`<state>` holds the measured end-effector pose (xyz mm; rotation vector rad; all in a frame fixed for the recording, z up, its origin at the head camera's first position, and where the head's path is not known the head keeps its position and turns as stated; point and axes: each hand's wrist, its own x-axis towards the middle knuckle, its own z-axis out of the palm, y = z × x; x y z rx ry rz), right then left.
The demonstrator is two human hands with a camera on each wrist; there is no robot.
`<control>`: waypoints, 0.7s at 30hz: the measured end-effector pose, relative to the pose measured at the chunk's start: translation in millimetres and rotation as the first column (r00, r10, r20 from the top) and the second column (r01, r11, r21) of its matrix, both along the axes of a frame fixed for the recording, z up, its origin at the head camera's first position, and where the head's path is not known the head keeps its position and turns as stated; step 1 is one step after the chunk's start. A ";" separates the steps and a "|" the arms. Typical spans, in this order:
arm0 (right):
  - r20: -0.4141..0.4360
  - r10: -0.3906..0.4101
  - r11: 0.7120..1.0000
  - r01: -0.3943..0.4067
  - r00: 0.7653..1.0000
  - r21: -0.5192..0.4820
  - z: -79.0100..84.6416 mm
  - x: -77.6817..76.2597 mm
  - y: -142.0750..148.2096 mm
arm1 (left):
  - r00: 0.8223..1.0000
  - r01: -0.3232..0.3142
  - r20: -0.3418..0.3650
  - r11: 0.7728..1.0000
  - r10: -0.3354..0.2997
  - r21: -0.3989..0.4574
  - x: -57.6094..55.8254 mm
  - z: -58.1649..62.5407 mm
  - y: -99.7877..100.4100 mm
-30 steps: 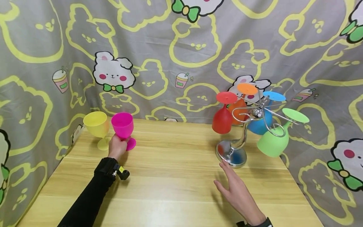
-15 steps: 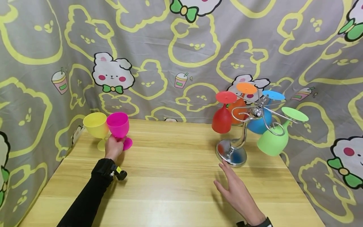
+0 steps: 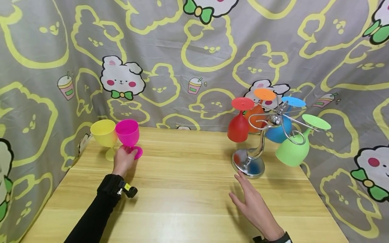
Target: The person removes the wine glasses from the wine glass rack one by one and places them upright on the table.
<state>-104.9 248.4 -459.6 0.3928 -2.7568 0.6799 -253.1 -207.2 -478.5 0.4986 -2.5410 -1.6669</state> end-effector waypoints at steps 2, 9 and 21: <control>0.005 -0.001 1.000 0.001 1.000 -0.001 0.3 -0.5 -0.1 | 1.000 0.011 0.003 1.000 -0.011 -0.009 6.6 3.8 0.3; 0.019 -0.007 1.000 0.007 1.000 0.003 0.5 -1.3 -0.7 | 0.995 0.068 0.074 0.993 -0.061 -0.095 39.3 14.6 11.2; 0.045 0.016 1.000 -0.015 0.999 -0.025 -4.1 -2.1 -10.2 | 0.970 0.183 -0.089 0.916 -0.228 -0.356 98.6 11.7 74.4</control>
